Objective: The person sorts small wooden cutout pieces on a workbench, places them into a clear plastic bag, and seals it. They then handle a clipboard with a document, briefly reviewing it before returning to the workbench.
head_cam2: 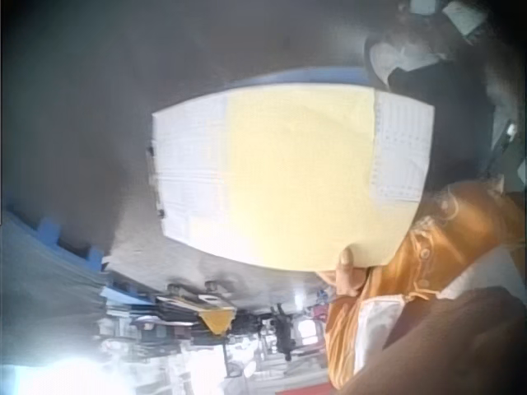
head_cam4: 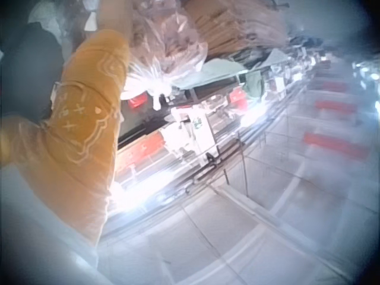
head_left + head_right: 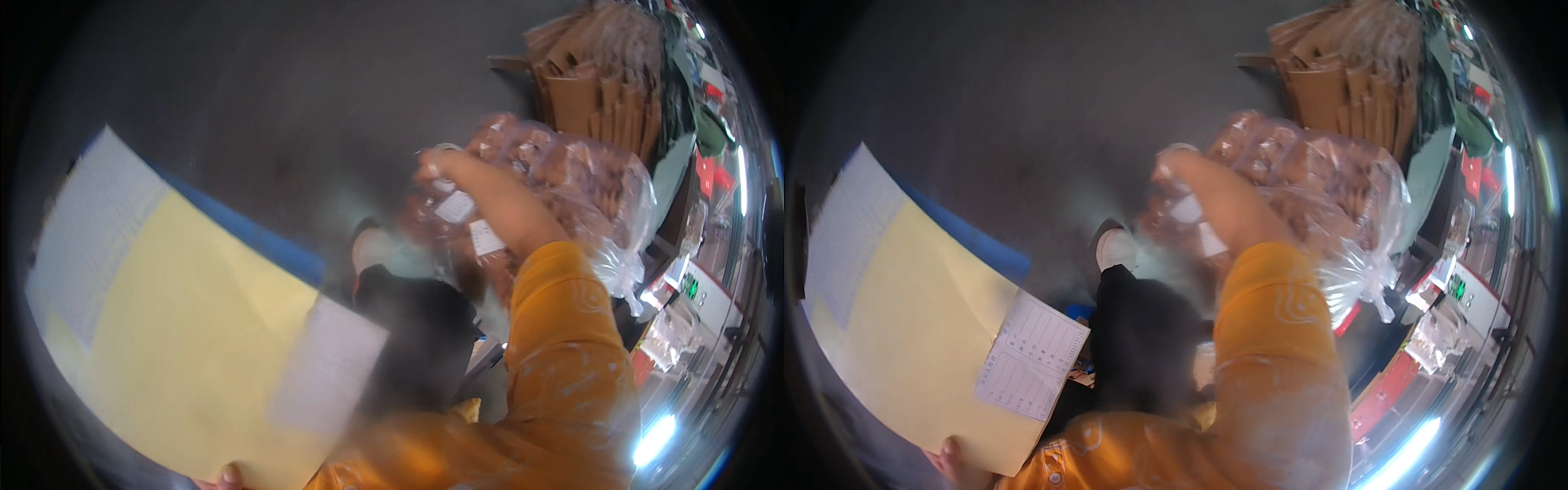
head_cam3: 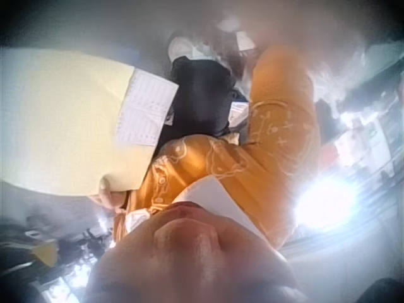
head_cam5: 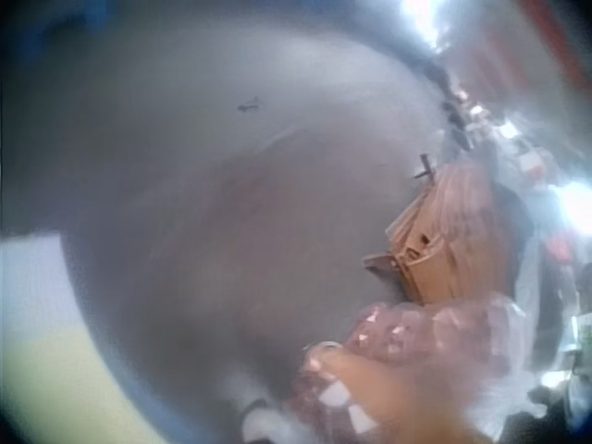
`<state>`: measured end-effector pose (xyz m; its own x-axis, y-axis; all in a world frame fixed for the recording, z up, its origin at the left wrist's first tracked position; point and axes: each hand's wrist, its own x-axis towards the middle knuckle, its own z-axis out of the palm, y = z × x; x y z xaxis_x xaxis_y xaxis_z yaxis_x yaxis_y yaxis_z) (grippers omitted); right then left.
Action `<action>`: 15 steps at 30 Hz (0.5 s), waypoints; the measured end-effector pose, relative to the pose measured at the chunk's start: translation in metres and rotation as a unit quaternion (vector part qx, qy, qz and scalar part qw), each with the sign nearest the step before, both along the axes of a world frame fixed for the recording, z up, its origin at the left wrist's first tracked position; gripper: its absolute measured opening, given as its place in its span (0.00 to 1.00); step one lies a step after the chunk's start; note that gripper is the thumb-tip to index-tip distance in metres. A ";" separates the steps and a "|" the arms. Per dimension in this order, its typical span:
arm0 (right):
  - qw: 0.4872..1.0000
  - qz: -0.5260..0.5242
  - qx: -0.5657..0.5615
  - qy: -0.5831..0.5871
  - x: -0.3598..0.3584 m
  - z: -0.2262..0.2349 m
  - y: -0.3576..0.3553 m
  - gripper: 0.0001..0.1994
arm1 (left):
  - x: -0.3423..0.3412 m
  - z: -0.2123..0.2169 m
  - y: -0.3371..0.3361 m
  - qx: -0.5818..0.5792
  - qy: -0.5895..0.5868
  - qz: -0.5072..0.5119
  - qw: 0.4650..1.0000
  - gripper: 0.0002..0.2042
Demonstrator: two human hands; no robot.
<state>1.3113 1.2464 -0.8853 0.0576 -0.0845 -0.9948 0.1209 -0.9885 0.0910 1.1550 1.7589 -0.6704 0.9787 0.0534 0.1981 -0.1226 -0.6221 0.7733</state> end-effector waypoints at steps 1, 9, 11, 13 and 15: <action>0.995 -0.058 0.001 -0.079 0.006 0.007 0.021 0.14 | 0.005 0.023 -0.006 -0.215 0.214 0.076 0.950 0.18; 0.576 -0.613 0.420 -0.341 -0.009 0.193 0.222 0.14 | 0.020 0.094 -0.051 -0.442 0.472 0.179 0.742 0.14; 0.613 -0.561 0.351 -0.430 -0.104 0.252 0.211 0.13 | -0.001 0.106 -0.046 -0.373 0.543 0.208 0.723 0.13; 0.591 -0.666 0.304 -0.338 -0.221 0.308 0.180 0.14 | -0.024 0.134 -0.034 -0.402 0.567 0.114 0.710 0.13; 0.498 -0.680 0.290 -0.453 -0.343 0.371 0.151 0.13 | -0.033 0.168 -0.028 -0.248 0.621 0.060 0.741 0.14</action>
